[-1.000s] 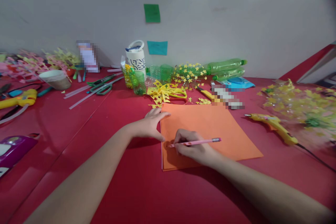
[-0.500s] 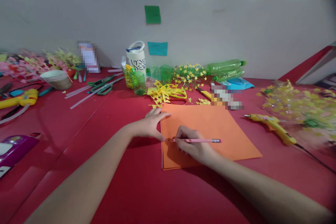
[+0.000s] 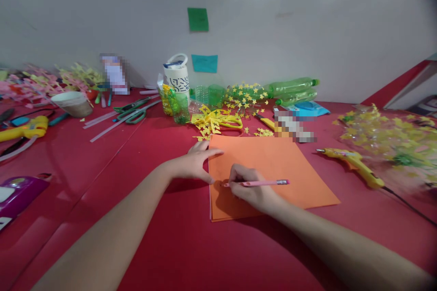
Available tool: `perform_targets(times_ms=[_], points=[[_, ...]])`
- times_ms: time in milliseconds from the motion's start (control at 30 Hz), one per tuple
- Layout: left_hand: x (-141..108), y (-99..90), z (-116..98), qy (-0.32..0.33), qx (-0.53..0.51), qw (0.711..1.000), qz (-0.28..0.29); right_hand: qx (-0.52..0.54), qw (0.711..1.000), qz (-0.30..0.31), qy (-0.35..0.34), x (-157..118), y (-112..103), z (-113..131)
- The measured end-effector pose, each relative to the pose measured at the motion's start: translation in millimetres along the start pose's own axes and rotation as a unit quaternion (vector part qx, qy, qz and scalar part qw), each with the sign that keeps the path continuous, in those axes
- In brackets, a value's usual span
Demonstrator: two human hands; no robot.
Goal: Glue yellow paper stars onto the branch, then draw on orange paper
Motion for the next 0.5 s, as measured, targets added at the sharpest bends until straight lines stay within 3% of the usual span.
perform_targets(times_ms=[500], points=[[-0.9, -1.4, -2.7, -0.012, -0.002, 1.0, 0.004, 0.011, 1.0, 0.019, -0.02, -0.8, -2.5, 1.2]])
Point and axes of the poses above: each hand's wrist, its own x-axis towards the middle knuckle, its own y-axis out of the palm, z = x × y, the point moved 2 cm from there along x, towards the middle knuckle, and after that the axes turned 15 degrees about -z, right-handed, at the moved point
